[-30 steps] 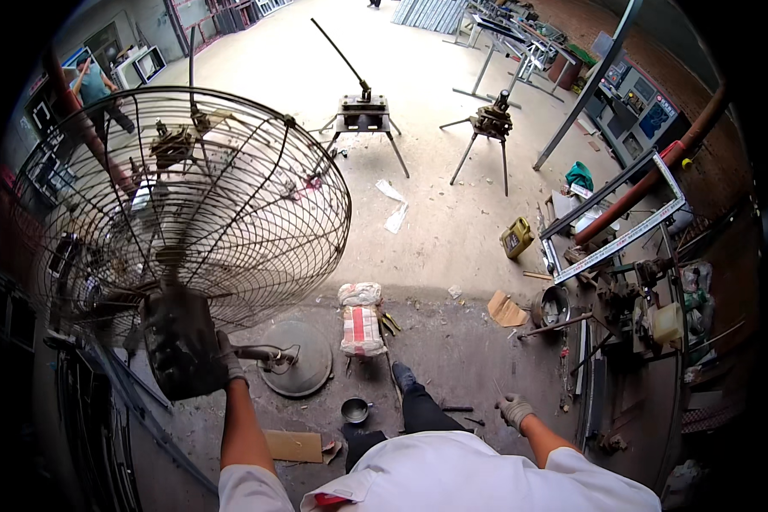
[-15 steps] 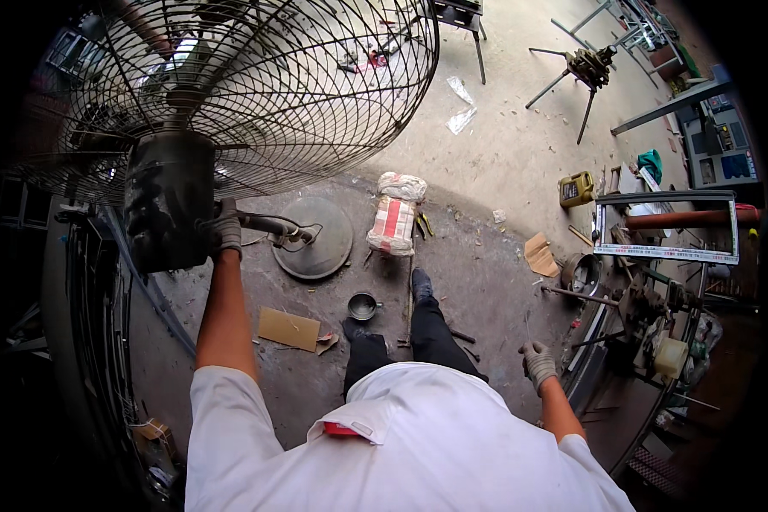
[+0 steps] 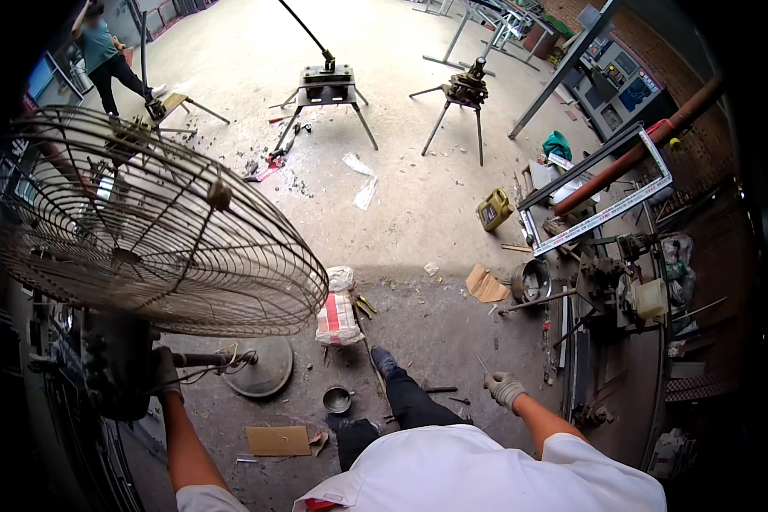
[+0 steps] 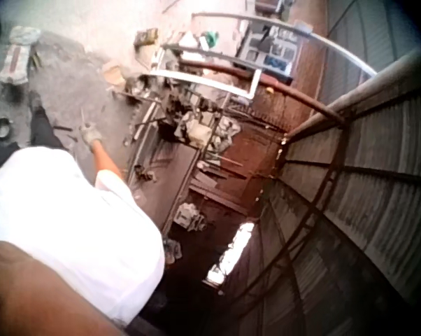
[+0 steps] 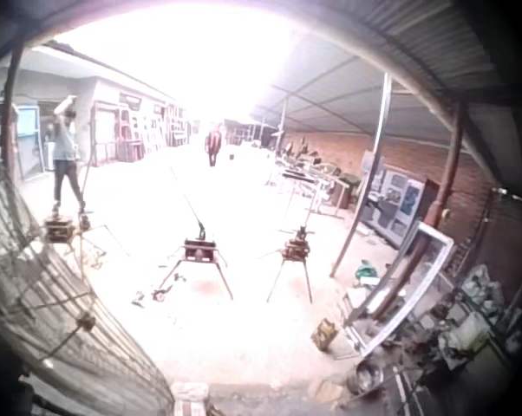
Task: The person moves a large fan, then picks up and carries a window frame, placing it on a stack of frames. They continue to handle and stack additional window frames in a workshop area.
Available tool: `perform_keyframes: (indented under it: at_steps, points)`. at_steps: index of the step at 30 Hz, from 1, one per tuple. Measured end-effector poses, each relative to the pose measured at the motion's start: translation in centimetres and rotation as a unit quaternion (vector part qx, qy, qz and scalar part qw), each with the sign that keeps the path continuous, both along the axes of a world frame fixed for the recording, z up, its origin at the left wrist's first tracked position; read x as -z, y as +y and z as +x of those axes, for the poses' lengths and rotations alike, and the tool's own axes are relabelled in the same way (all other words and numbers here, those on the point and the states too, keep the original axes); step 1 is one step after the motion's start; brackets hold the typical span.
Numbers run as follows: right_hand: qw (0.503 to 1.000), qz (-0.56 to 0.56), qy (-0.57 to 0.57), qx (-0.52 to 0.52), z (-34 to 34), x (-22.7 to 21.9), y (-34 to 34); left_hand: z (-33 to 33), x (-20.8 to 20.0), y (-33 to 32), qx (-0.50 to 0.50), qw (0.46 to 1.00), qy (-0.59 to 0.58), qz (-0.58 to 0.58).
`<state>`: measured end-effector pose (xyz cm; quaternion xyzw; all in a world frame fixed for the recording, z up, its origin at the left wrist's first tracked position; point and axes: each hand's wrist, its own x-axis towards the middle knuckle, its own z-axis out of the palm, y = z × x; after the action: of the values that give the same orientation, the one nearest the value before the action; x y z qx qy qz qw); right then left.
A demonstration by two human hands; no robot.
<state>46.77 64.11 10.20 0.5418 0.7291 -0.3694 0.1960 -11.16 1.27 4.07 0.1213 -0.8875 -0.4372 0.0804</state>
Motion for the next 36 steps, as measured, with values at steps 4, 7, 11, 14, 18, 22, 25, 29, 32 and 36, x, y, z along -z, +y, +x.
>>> perform_keyframes:
  at_steps: [4,7,11,14,18,22,25,29,32,36]
  points:
    - [0.999,-0.012,-0.035,0.023,-1.1,-1.7,-1.7,3.4,-0.8,2.1,-0.073,0.994,-0.031,0.076]
    - [0.999,0.019,-0.024,-0.021,-1.0,-1.5,-1.7,5.1,-1.1,2.9,-0.136,0.988,0.057,0.037]
    - [0.997,-0.022,0.074,-0.016,-3.5,-0.3,-3.0,4.6,-1.8,-7.5,-0.222,0.965,0.003,-0.139]
    - [0.998,-0.045,0.031,0.036,-0.6,-1.7,-4.0,6.4,-5.5,1.5,-0.183,0.970,-0.111,-0.116]
    - [0.995,-0.059,0.052,0.054,0.5,-1.5,-5.3,6.9,-5.2,2.3,-0.191,0.970,0.023,-0.147]
    - [0.994,-0.062,0.058,0.072,1.9,-2.4,-6.1,8.5,-4.9,1.7,-0.103,0.986,0.038,-0.125]
    - [0.994,-0.056,0.051,0.082,3.5,-1.8,-6.2,10.7,-4.3,1.8,-0.089,0.971,0.098,-0.198]
    - [0.995,-0.052,0.033,0.079,5.5,-0.8,-6.4,11.5,-1.5,1.5,-0.052,0.994,0.019,-0.095]
    - [0.995,-0.082,0.037,0.044,3.1,-0.3,-7.8,10.6,2.6,-4.1,-0.012,0.998,0.036,-0.049]
    - [0.997,-0.068,0.043,0.020,1.6,-0.2,-8.4,10.8,3.6,-2.3,0.027,0.987,0.125,-0.100]
